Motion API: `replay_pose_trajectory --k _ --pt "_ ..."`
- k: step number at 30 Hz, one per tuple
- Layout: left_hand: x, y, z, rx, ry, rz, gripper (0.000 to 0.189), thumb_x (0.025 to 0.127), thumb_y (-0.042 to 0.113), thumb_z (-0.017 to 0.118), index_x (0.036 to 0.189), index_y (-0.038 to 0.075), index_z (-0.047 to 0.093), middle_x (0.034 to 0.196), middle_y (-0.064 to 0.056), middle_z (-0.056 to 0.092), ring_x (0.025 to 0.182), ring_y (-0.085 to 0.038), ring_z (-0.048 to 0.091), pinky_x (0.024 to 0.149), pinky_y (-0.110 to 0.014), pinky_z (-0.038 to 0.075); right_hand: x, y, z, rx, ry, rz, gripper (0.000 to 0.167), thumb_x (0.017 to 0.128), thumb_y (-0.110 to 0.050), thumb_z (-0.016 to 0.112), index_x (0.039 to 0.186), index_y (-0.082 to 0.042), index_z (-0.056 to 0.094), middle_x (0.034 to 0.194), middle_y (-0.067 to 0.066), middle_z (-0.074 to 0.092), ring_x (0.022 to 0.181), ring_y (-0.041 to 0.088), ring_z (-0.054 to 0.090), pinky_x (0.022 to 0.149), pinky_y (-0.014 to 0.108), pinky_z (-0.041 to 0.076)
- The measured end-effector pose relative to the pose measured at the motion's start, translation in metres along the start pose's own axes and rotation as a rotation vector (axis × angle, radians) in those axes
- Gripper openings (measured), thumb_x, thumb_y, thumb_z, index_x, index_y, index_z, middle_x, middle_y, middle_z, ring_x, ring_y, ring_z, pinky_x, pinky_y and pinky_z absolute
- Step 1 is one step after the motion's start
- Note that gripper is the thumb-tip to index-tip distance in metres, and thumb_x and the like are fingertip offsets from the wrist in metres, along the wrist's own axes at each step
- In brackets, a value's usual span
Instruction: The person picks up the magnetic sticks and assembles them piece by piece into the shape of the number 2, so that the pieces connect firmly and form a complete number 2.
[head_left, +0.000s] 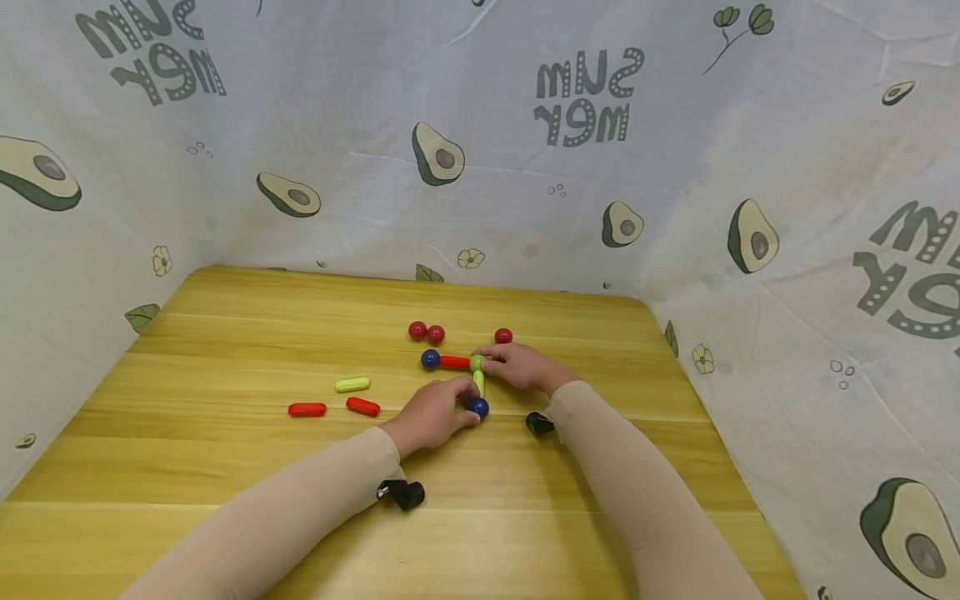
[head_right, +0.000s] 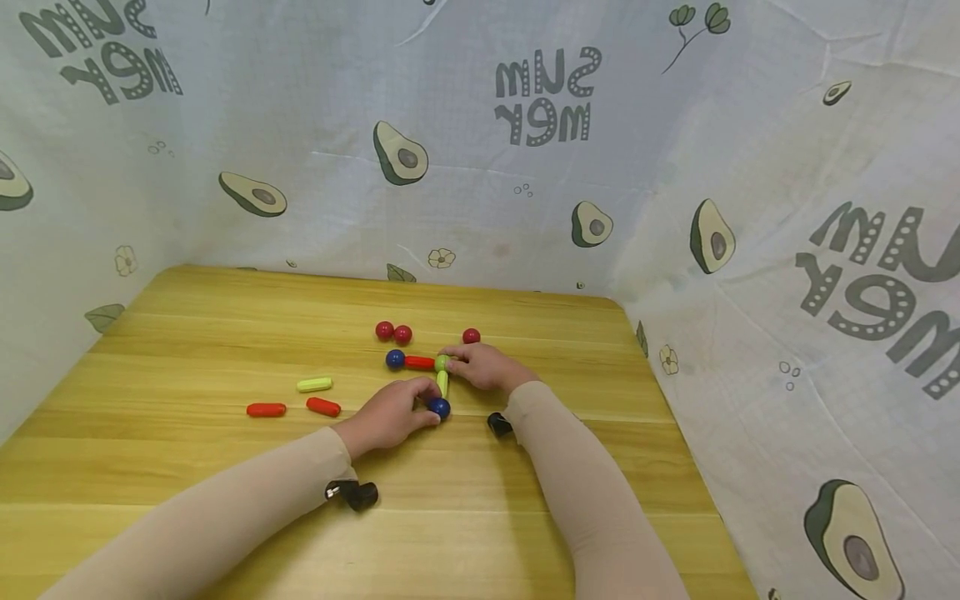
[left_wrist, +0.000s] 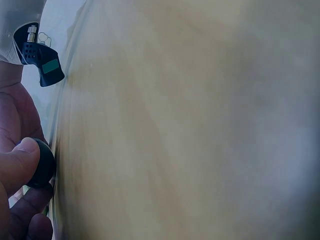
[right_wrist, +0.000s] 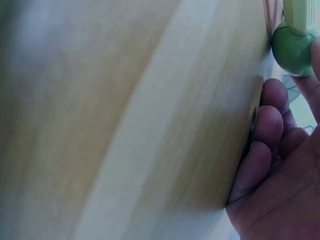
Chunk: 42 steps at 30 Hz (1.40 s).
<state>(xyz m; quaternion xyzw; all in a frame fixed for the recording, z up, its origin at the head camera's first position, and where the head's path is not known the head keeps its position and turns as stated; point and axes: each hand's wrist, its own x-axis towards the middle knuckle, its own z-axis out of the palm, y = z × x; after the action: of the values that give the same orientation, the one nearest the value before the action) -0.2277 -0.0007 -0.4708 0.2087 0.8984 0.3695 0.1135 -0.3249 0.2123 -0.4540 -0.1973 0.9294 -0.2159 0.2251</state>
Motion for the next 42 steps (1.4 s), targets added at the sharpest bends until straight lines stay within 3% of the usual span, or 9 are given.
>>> replay_pose_trajectory --k 11,19,35,42 --pt "0.002 -0.0006 -0.0006 -0.004 0.002 0.013 0.025 0.098 0.026 0.077 0.118 0.018 0.064 0.116 -0.001 0.074 0.107 -0.019 0.066 0.102 -0.042 0.052 0.0019 0.0012 0.0007 0.024 0.002 0.002 0.045 0.11 -0.041 0.053 0.153 -0.026 0.057 0.149 0.011 0.062 0.138 0.037 0.055 0.123 0.061 0.033" --pt "0.0073 -0.0048 0.0018 0.0 0.007 -0.006 0.025 0.099 0.029 0.076 0.119 0.019 0.065 0.118 0.001 0.074 0.11 -0.02 0.066 0.104 -0.042 0.051 0.0023 0.0001 0.0017 0.003 0.02 0.026 0.047 0.11 -0.041 0.053 0.155 -0.027 0.055 0.155 0.013 0.057 0.145 0.039 0.051 0.125 0.062 0.031" --pt "0.007 -0.0024 -0.0007 -0.026 0.014 0.0 0.024 0.098 0.025 0.077 0.118 0.017 0.065 0.122 -0.003 0.075 0.117 -0.023 0.068 0.106 -0.045 0.051 0.0035 -0.0021 0.0022 -0.033 0.04 0.002 0.043 0.112 -0.039 0.049 0.152 -0.025 0.057 0.142 0.013 0.066 0.136 0.037 0.058 0.12 0.059 0.039" --pt "0.0059 -0.0025 -0.0032 -0.041 0.0 0.002 0.026 0.099 0.024 0.075 0.122 0.015 0.066 0.125 -0.005 0.074 0.12 -0.024 0.067 0.109 -0.046 0.05 0.0032 -0.002 0.0013 -0.023 0.036 0.007 0.045 0.112 -0.04 0.05 0.153 -0.025 0.056 0.149 0.014 0.062 0.141 0.038 0.055 0.122 0.061 0.036"
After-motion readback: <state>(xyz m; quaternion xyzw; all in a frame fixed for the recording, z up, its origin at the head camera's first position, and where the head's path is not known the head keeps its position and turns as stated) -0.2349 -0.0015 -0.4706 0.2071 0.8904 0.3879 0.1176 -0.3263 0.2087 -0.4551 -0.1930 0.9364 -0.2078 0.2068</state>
